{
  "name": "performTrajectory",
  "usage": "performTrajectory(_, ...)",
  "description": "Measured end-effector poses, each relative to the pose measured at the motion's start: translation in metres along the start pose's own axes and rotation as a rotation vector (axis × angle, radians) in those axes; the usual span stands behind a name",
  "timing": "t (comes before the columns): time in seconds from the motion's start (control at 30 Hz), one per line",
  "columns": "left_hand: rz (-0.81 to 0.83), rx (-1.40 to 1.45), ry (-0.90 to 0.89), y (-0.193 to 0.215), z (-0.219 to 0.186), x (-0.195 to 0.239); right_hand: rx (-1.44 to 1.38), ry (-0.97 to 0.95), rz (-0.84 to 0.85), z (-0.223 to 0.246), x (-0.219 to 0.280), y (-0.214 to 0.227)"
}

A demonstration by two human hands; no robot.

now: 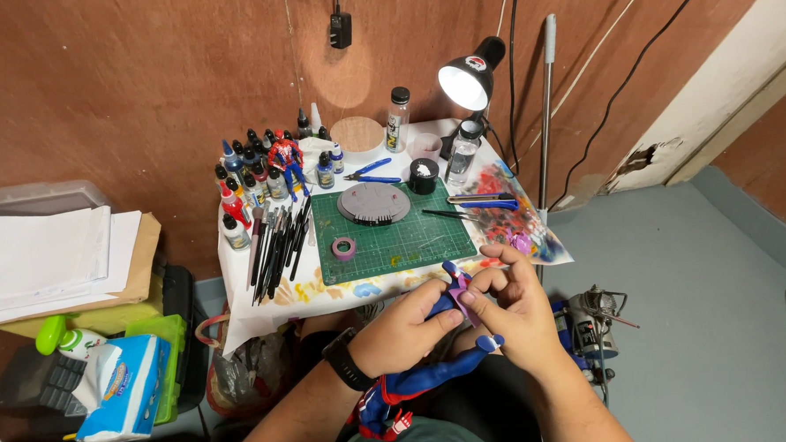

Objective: Assembling a Spider-Man action figure and applying small detail strips to its joints at a hobby workbench.

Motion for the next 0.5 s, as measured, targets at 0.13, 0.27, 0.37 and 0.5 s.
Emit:
performTrajectory(0.13,0.009,-0.011,0.045,0.0006,0.0000,-0.0002,0.000,-0.023,-0.013,-0.0013,0.0002,-0.0016)
performTrajectory(0.27,0.009,-0.017,0.052,0.0014,-0.0024,0.0006,0.048,0.008,-0.029,-0.0043,0.0001,-0.0011)
performTrajectory(0.37,0.010,-0.027,0.048,0.0013,-0.0051,0.0019,0.086,0.001,-0.043,-0.0026,-0.0001,-0.0027)
performTrajectory(0.5,0.024,-0.002,-0.038,-0.0003,-0.0051,0.0019,0.185,0.002,-0.069,0.0019,0.0002,-0.0054)
Point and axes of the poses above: each hand's wrist, its own x-axis away from the middle knuckle, its own y-axis out of the back of the hand, z = x × y, the point moved 6 cm from there along -x, towards the middle knuckle, and after that the axes turned 14 degrees about y, right-handed, at the moved point
